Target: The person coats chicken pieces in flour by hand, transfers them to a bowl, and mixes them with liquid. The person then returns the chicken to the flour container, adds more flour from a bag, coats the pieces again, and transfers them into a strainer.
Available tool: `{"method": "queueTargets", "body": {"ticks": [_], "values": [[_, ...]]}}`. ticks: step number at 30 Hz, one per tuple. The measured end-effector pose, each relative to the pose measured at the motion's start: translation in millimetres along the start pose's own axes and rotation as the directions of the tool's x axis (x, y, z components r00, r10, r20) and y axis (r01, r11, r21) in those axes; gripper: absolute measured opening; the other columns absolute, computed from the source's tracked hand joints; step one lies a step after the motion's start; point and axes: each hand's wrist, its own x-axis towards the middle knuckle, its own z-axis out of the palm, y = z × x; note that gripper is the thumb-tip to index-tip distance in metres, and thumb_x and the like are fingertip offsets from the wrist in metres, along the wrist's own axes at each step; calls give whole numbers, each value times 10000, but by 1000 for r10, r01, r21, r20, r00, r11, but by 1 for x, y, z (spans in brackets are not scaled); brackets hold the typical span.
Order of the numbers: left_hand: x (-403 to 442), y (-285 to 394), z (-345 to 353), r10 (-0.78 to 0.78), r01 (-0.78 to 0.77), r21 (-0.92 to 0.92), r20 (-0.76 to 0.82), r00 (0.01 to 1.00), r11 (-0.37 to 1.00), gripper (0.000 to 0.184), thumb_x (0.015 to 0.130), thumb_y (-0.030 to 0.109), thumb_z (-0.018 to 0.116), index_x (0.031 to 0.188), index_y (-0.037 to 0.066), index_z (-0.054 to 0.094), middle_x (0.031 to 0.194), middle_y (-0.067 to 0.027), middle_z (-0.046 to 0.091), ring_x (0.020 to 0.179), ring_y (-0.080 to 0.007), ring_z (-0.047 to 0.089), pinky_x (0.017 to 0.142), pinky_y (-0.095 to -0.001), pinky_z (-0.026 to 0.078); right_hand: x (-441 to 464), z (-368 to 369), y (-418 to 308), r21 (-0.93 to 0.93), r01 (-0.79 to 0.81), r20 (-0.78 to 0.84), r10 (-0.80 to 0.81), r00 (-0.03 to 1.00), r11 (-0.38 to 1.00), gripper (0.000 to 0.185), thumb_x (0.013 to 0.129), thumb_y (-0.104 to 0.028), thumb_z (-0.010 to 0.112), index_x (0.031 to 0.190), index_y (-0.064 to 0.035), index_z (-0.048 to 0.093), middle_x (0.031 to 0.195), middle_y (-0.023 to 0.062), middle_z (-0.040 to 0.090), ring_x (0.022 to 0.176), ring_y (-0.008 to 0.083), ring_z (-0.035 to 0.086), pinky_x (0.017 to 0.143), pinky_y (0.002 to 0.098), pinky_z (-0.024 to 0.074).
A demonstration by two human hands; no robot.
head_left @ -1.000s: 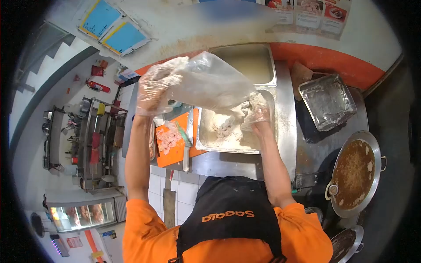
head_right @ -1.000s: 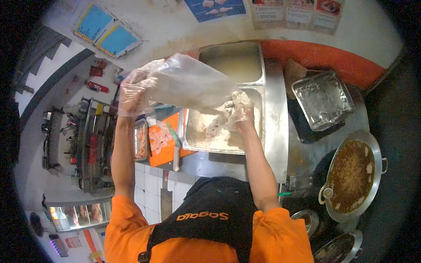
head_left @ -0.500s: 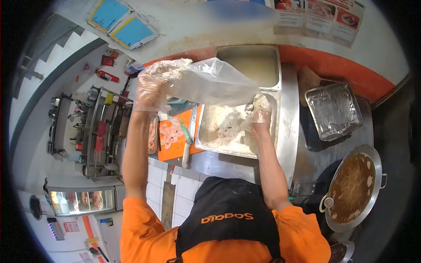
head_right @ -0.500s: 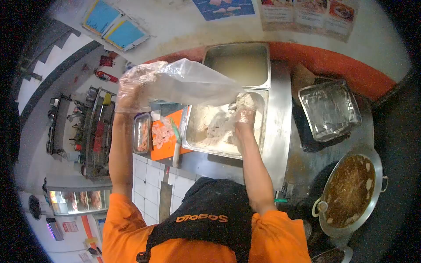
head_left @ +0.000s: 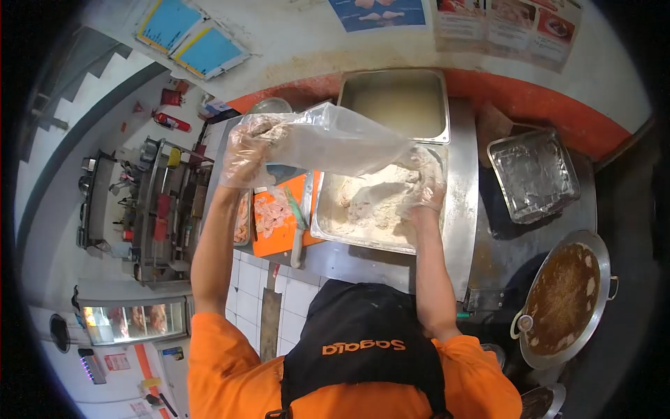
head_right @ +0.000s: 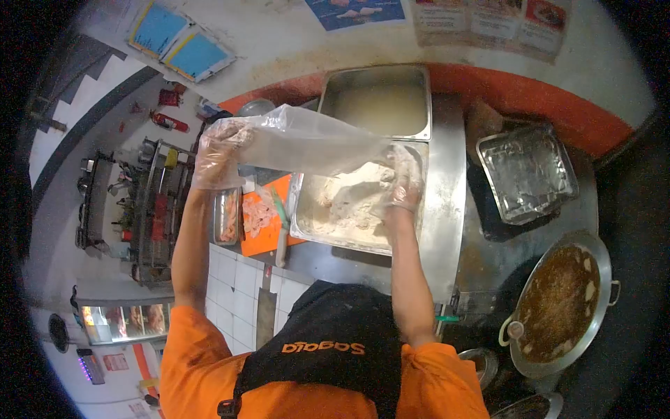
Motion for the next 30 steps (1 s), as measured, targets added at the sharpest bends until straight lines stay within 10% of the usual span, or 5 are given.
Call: {"method": "queueTargets", "body": {"ticks": [10, 14, 19, 24, 30], "values": [[-51, -72, -26, -256, 203, -197, -302, 918, 959, 170, 912, 133, 643, 1062, 55, 641, 959, -14, 643, 829, -94, 600, 734, -262, 515, 9, -18, 33, -428, 124, 233, -23, 972, 895, 403, 803, -3, 665, 1195, -39, 583, 1060, 34, 622, 696, 80, 546, 567, 193, 458], [-84, -105, -64, -513, 240, -535, -449, 732, 810, 166, 949, 181, 577, 1073, 79, 621, 953, -3, 635, 810, -114, 609, 680, -276, 520, -6, 16, 28, -670, 679, 600, 321, 733, -301, 441, 789, -40, 638, 1225, -25, 573, 1158, 222, 620, 1088, 335, 608, 931, 415, 498], [-115, -196, -170, -679, -53, -892, -380, 628, 450, 206, 986, 268, 507, 1062, 101, 601, 955, -35, 644, 802, -162, 643, 669, -294, 556, 78, -46, 159, -257, 740, 354, 652, 671, -622, 615, 760, -239, 714, 1302, -37, 505, 1259, 228, 567, 1180, 354, 549, 1018, 410, 432], [-150, -223, -367, -658, -380, -904, -409, 632, 197, 202, 984, 218, 522, 1123, 85, 582, 1132, -92, 629, 1016, -281, 619, 891, -468, 531, 38, 1, 126, -591, 409, 403, 185, 896, -696, 780, 534, -386, 907, 1150, -27, 588, 1087, 161, 650, 973, 298, 639, 826, 378, 534], [-220, -345, -600, -622, -525, -662, -729, 286, 534, 133, 989, 173, 489, 1054, 97, 577, 987, -105, 623, 890, -271, 623, 747, -528, 531, 10, 37, 63, -640, 189, 424, -137, 895, -745, 482, 793, -279, 722, 1187, -25, 613, 1184, 127, 634, 1065, 256, 612, 885, 369, 522]]}}
